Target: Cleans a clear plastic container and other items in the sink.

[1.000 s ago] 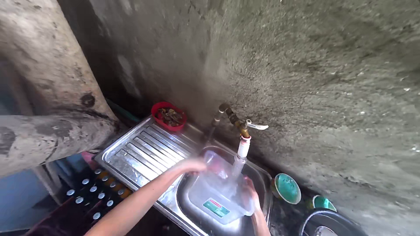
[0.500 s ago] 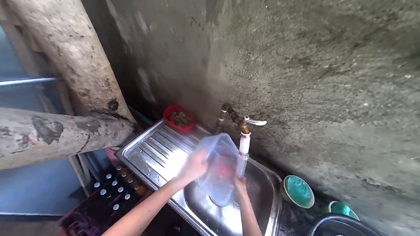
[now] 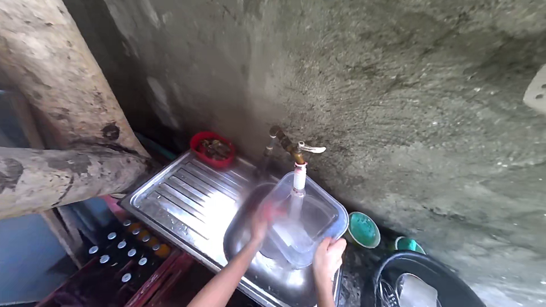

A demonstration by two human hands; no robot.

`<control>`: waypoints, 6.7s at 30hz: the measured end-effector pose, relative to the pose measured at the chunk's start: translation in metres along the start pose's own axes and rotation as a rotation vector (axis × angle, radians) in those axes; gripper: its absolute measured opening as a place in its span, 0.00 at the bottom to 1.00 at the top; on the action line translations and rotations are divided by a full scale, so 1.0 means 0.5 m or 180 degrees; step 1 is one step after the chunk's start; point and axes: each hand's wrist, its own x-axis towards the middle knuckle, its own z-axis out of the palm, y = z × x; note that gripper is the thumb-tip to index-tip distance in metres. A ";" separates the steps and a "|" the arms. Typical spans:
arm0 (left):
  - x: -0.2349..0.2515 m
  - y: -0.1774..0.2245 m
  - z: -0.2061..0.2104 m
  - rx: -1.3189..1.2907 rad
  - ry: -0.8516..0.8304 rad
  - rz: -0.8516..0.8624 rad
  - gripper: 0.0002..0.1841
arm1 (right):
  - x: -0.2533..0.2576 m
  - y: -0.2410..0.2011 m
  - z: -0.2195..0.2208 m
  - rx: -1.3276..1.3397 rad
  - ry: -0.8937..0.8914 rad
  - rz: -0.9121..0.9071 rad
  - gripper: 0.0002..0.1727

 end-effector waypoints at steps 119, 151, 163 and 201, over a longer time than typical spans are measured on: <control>-0.217 -0.024 -0.189 0.1977 -0.1518 0.5919 0.30 | 0.091 -0.020 0.227 -0.0903 -0.3601 -0.1612 0.25; -0.150 0.066 -0.097 0.1130 0.0476 0.4043 0.14 | -0.011 0.027 -0.052 0.0062 -0.1775 -0.3753 0.18; -0.188 0.068 -0.088 0.0908 0.0637 0.3639 0.14 | -0.043 -0.012 -0.021 -0.0239 -0.0279 -0.4775 0.07; -0.163 0.105 -0.131 0.2285 -0.0341 0.4270 0.06 | 0.017 0.104 -0.002 -0.0437 -0.0100 -0.3517 0.13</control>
